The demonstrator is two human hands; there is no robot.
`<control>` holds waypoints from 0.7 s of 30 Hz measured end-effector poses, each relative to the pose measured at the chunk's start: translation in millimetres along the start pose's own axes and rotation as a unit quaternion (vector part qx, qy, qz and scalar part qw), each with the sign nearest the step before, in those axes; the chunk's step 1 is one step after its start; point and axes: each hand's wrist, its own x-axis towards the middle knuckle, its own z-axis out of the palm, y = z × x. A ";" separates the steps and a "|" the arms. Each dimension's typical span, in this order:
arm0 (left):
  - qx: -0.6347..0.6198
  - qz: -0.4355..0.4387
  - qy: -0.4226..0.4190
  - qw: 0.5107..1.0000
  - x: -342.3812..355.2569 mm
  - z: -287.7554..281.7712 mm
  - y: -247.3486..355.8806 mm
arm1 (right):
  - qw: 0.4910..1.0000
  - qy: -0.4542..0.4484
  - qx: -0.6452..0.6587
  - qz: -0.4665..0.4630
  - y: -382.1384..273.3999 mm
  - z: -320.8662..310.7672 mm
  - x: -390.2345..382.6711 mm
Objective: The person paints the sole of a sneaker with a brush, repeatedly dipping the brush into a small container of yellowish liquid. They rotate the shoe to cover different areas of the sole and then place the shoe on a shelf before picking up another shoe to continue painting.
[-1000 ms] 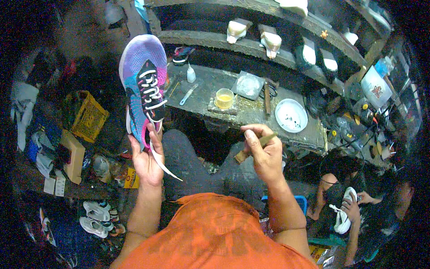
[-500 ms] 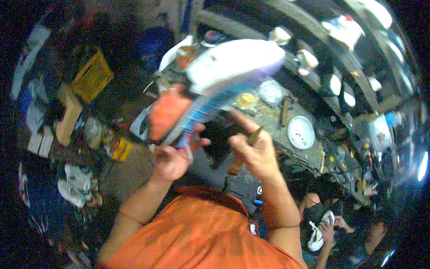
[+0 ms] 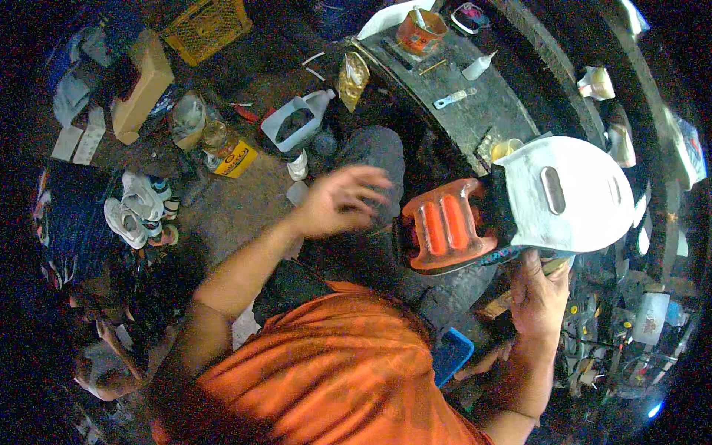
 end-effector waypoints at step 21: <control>0.473 -0.335 0.491 0.650 68.6 -378.7 -227.9 | 0.979 0.108 -0.093 0.144 -4.3 4.7 21.3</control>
